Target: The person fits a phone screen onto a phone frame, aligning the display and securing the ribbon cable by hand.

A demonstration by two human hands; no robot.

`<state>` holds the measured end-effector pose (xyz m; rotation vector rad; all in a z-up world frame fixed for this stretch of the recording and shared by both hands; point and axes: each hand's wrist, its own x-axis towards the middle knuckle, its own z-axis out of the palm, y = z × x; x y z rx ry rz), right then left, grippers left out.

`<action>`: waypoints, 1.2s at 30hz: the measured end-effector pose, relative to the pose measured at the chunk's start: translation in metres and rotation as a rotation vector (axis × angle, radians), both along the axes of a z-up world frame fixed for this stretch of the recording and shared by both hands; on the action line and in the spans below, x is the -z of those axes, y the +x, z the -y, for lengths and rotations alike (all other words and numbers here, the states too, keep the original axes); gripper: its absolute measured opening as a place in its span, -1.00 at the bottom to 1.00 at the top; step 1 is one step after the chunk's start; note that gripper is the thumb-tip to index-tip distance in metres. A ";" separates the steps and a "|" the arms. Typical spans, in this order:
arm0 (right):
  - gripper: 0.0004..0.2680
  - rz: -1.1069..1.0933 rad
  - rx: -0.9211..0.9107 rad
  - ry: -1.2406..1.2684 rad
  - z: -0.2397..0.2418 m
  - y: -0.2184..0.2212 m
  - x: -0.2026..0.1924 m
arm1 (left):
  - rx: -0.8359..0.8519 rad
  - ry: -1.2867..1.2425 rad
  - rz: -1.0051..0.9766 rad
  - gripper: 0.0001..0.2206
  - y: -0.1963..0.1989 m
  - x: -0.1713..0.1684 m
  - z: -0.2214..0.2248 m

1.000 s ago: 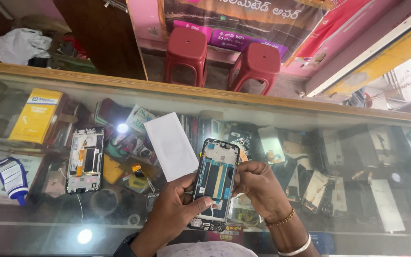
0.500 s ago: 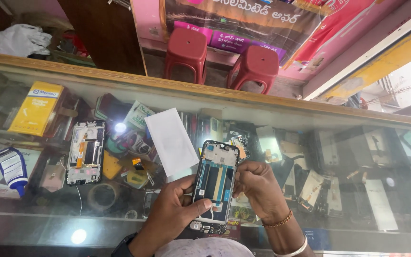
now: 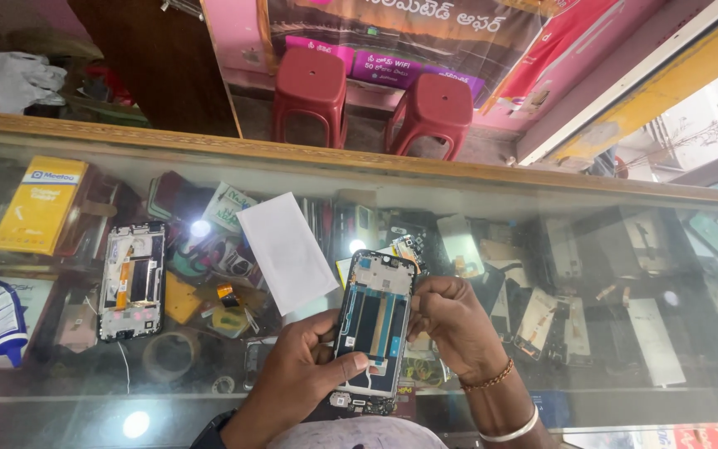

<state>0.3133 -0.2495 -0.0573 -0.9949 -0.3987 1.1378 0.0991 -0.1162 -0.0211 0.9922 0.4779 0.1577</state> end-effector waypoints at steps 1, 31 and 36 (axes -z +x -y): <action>-0.90 -0.013 -0.013 0.035 0.000 0.001 -0.001 | -0.003 -0.017 0.018 -0.65 0.001 0.000 0.001; -0.73 0.244 -0.305 -0.300 -0.049 -0.071 0.004 | -0.484 -0.081 -0.029 -0.64 -0.048 0.045 0.008; -0.73 0.236 -0.245 -0.244 -0.065 -0.064 0.022 | -0.583 0.008 -0.103 -0.52 -0.071 0.057 -0.007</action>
